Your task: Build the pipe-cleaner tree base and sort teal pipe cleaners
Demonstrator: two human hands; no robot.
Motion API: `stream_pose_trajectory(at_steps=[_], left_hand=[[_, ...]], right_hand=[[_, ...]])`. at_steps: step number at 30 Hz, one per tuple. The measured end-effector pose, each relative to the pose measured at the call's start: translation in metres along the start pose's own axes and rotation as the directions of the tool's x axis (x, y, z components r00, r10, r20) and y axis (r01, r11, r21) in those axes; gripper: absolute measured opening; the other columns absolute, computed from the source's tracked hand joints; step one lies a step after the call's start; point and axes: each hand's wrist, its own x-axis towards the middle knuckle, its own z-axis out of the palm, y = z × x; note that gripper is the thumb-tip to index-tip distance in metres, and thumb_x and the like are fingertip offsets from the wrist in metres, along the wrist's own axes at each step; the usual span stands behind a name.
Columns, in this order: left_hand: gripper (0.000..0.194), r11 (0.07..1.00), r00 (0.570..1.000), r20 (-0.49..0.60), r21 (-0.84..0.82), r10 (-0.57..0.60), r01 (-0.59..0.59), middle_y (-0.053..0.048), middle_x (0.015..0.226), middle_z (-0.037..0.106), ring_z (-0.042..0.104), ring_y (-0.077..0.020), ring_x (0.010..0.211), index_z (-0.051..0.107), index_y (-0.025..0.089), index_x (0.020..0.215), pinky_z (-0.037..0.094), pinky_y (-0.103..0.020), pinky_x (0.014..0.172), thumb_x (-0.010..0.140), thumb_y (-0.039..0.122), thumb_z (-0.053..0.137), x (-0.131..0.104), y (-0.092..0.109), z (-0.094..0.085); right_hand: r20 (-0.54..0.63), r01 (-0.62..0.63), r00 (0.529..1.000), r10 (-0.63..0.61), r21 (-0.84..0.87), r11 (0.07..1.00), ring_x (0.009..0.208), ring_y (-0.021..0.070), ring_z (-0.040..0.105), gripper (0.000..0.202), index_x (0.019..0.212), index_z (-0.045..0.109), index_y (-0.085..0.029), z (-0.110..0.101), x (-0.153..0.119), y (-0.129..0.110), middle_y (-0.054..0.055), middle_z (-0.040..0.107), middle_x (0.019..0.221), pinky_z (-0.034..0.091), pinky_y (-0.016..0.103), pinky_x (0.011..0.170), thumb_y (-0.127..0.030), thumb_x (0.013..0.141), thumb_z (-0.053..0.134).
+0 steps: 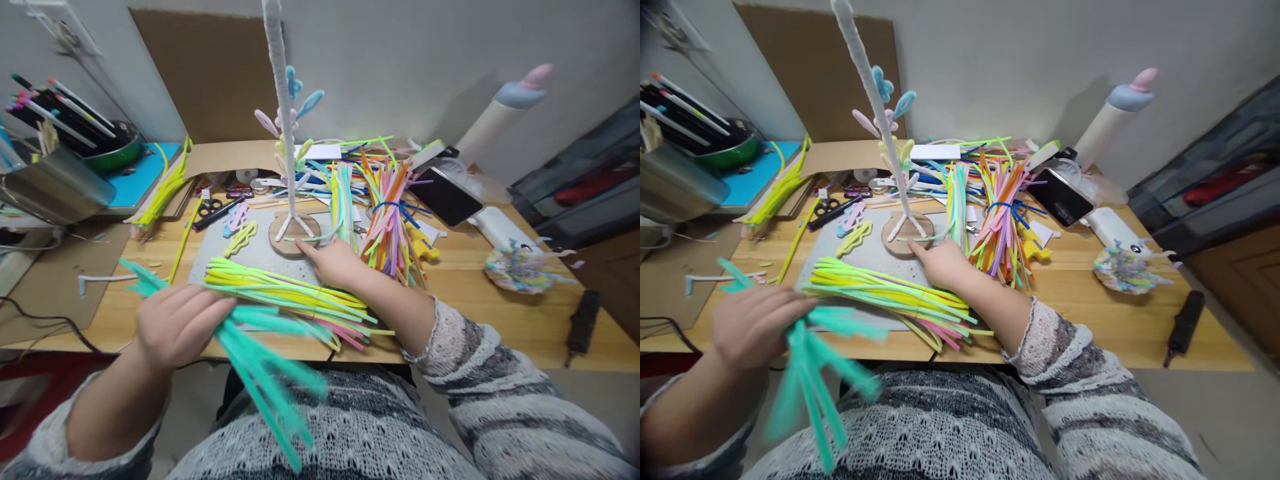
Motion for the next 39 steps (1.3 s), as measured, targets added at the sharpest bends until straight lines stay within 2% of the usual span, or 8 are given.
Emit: stream_pose_trajectory(at_steps=[2, 4, 9, 14, 22, 26, 30, 39], left_hand=[[0.018, 0.986, 0.997, 0.053, 0.153, 0.063, -0.071, -0.007, 0.08, 0.065, 0.06, -0.02, 0.07, 0.056, 0.018, 0.1, 0.042, -0.03, 0.059, 0.087, 0.018, 0.044, 0.022, -0.007, 0.013], [0.016, 0.974, 0.969, 0.241, 0.228, -0.06, 0.004, -0.007, 0.085, 0.065, 0.059, -0.0194, 0.069, 0.057, 0.018, 0.095, 0.04, -0.028, 0.055, 0.086, 0.017, 0.043, 0.04, -0.01, 0.031], [0.013, 0.967, 0.703, 0.668, 0.223, -0.243, 0.122, -0.007, 0.078, 0.062, 0.06, -0.0232, 0.076, 0.056, 0.018, 0.086, 0.041, -0.029, 0.058, 0.084, 0.016, 0.043, 0.051, -0.011, 0.053], [0.014, 0.973, 0.585, 0.778, 0.156, -0.229, 0.172, -0.006, 0.077, 0.063, 0.06, -0.0224, 0.069, 0.057, 0.02, 0.089, 0.04, -0.029, 0.058, 0.087, 0.025, 0.044, 0.044, -0.01, 0.048], [0.028, 0.98, 0.721, 0.679, -0.012, -0.139, 0.2, -0.008, 0.104, 0.061, 0.057, -0.0234, 0.095, 0.054, 0.018, 0.109, 0.043, -0.031, 0.079, 0.084, 0.03, 0.058, 0.052, -0.022, 0.065], [0.011, 0.982, 0.76, 0.649, -0.113, -0.041, 0.15, -0.004, 0.089, 0.061, 0.056, -0.019, 0.084, 0.059, 0.018, 0.091, 0.042, -0.028, 0.074, 0.088, 0.024, 0.051, 0.05, -0.023, 0.068], [0.021, 0.981, 0.788, 0.615, -0.138, -0.026, 0.14, -0.004, 0.079, 0.059, 0.054, -0.017, 0.076, 0.059, 0.018, 0.081, 0.039, -0.027, 0.069, 0.092, 0.021, 0.042, 0.049, -0.024, 0.069], [0.017, 0.874, 0.778, 0.564, -0.188, -0.277, 0.448, -0.006, 0.091, 0.061, 0.056, -0.0189, 0.085, 0.059, 0.017, 0.091, 0.044, -0.03, 0.077, 0.088, 0.028, 0.047, 0.046, -0.028, 0.087]], right_hand=[[-0.021, 0.014, 1.0, -0.014, 0.012, 1.0, 0.076, 0.0259, 0.064, 0.062, 0.147, 0.021, -0.021, 0.002, 0.0, 0.002, 0.009, 0.071, 0.084, 0.04, 0.036, 0.073, -0.027, 0.088, 0.038], [-0.051, 0.031, 0.998, -0.03, 0.024, 0.999, 0.08, 0.0267, 0.064, 0.061, 0.147, 0.021, -0.021, 0.003, -0.001, 0.004, 0.009, 0.071, 0.088, 0.041, 0.035, 0.072, -0.034, 0.089, 0.037], [-0.046, 0.037, 0.998, -0.037, -0.001, 0.999, 0.079, 0.0275, 0.064, 0.062, 0.146, 0.024, -0.017, 0.004, 0.0, 0.004, 0.011, 0.071, 0.084, 0.04, 0.035, 0.071, -0.032, 0.088, 0.038], [-0.029, 0.026, 0.999, -0.026, 0.01, 1.0, 0.073, 0.0258, 0.064, 0.066, 0.146, 0.023, -0.02, 0.0, 0.001, 0.002, 0.009, 0.072, 0.08, 0.039, 0.034, 0.07, -0.024, 0.084, 0.044], [-0.001, -0.001, 1.0, 0.001, -0.01, 1.0, 0.074, 0.0253, 0.065, 0.064, 0.147, 0.019, -0.024, 0.001, 0.002, 0.002, 0.01, 0.071, 0.083, 0.038, 0.035, 0.072, -0.022, 0.086, 0.038], [-0.024, 0.015, 1.0, -0.015, -0.008, 1.0, 0.075, 0.0252, 0.064, 0.064, 0.147, 0.019, -0.022, 0.002, 0.001, 0.001, 0.01, 0.071, 0.082, 0.038, 0.036, 0.075, -0.02, 0.086, 0.038], [-0.029, 0.02, 0.999, -0.02, -0.005, 1.0, 0.074, 0.0253, 0.064, 0.064, 0.147, 0.021, -0.022, 0.003, 0.001, 0.002, 0.01, 0.071, 0.081, 0.037, 0.038, 0.077, -0.02, 0.085, 0.039], [-0.007, 0.022, 1.0, -0.022, -0.004, 1.0, 0.076, 0.026, 0.065, 0.065, 0.147, 0.02, -0.021, 0.0, 0.002, 0.001, 0.011, 0.071, 0.083, 0.038, 0.037, 0.076, -0.021, 0.085, 0.039]])
